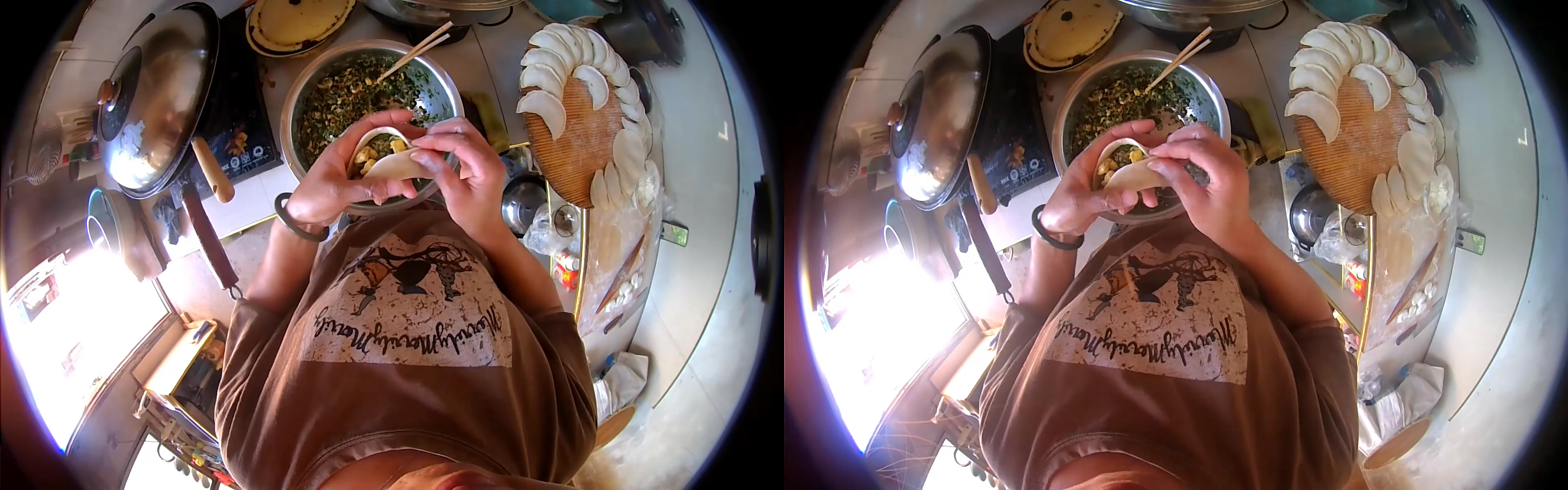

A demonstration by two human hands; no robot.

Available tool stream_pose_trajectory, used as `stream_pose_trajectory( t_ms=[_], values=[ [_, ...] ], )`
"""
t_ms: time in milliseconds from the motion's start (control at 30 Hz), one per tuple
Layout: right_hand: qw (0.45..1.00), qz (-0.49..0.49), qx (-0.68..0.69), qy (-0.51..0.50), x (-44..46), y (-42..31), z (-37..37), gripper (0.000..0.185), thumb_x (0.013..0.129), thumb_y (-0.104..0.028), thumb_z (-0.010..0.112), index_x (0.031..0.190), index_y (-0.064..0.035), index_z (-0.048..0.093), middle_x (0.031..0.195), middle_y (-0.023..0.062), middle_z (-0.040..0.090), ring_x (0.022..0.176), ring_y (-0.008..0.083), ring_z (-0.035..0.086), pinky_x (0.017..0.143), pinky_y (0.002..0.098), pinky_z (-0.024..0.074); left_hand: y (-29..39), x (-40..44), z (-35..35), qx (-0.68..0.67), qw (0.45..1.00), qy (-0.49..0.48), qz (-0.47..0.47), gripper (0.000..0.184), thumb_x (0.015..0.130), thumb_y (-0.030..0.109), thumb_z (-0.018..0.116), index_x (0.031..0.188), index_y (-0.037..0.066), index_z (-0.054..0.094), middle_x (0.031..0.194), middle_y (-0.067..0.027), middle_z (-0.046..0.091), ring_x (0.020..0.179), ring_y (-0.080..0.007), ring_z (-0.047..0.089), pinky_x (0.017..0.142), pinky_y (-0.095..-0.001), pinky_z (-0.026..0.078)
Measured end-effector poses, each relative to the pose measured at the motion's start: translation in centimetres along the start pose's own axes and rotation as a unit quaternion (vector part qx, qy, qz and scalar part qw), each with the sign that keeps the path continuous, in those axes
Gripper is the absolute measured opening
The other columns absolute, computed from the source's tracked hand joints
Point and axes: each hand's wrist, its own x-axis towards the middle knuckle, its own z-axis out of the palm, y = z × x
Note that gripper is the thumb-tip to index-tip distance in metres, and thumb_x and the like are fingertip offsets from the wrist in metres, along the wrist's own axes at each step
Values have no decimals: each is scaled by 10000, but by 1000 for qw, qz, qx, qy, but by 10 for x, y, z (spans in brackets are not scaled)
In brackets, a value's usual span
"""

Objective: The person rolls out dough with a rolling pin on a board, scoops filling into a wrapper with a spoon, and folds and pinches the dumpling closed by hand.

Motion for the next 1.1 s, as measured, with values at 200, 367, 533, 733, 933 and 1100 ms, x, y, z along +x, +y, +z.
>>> stream_pose_trajectory(
  t_ms=[200, 367, 533, 733, 933, 1100],
  values=[
    [1000, 2, 15, 23, 1, -10, -3, 77, 843, 26, 734, 909, 7, 701, 914, 106, 663, 832, 205, 653, 745, 304, 518, -20, -8, 10, 180, 981, 47, 49, 652, 847, -79, 740, 1435, -6, 470, 1329, -84, 567, 1052, -140, 622, 779, -265, 597],
    [999, -38, -29, 0, 3, -6, -11, 120, 844, 1, 746, 958, -6, 711, 926, 97, 650, 820, 203, 637, 747, 308, 515, -15, -7, 17, 166, 984, 68, 25, 595, 867, -84, 718, 1411, -9, 489, 1286, -91, 583, 1020, -137, 632, 751, -266, 612],
    [990, -67, -118, -29, 11, -23, -15, 315, 796, -72, 801, 1101, -68, 721, 964, 85, 624, 822, 235, 631, 746, 349, 510, -16, -7, 12, 130, 989, 61, 21, 563, 875, -78, 715, 1393, -15, 506, 1287, -102, 585, 1042, -153, 638, 770, -286, 623],
    [964, -137, -204, -99, 14, -15, -18, 216, 784, -90, 803, 980, -71, 713, 990, 85, 610, 835, 247, 628, 723, 374, 507, -17, -4, 13, 142, 988, 55, -5, 577, 878, -76, 716, 1406, -14, 493, 1251, -104, 611, 1030, -172, 655, 801, -308, 626],
    [997, 5, -71, -29, 15, -24, -14, 268, 803, -59, 798, 1058, -40, 719, 1013, 125, 630, 863, 280, 661, 748, 364, 548, -22, -4, 5, 135, 988, 68, 15, 543, 896, -28, 724, 1394, 23, 515, 1156, -73, 666, 867, -141, 699, 691, -237, 565],
    [990, -65, -116, -45, 10, -8, -14, 279, 794, -50, 812, 1061, -41, 732, 1008, 115, 649, 833, 265, 668, 717, 352, 543, -13, -3, 9, 158, 984, 87, -10, 562, 880, -23, 728, 1397, 18, 512, 1086, -69, 682, 797, -145, 702, 658, -224, 517]
  ],
)
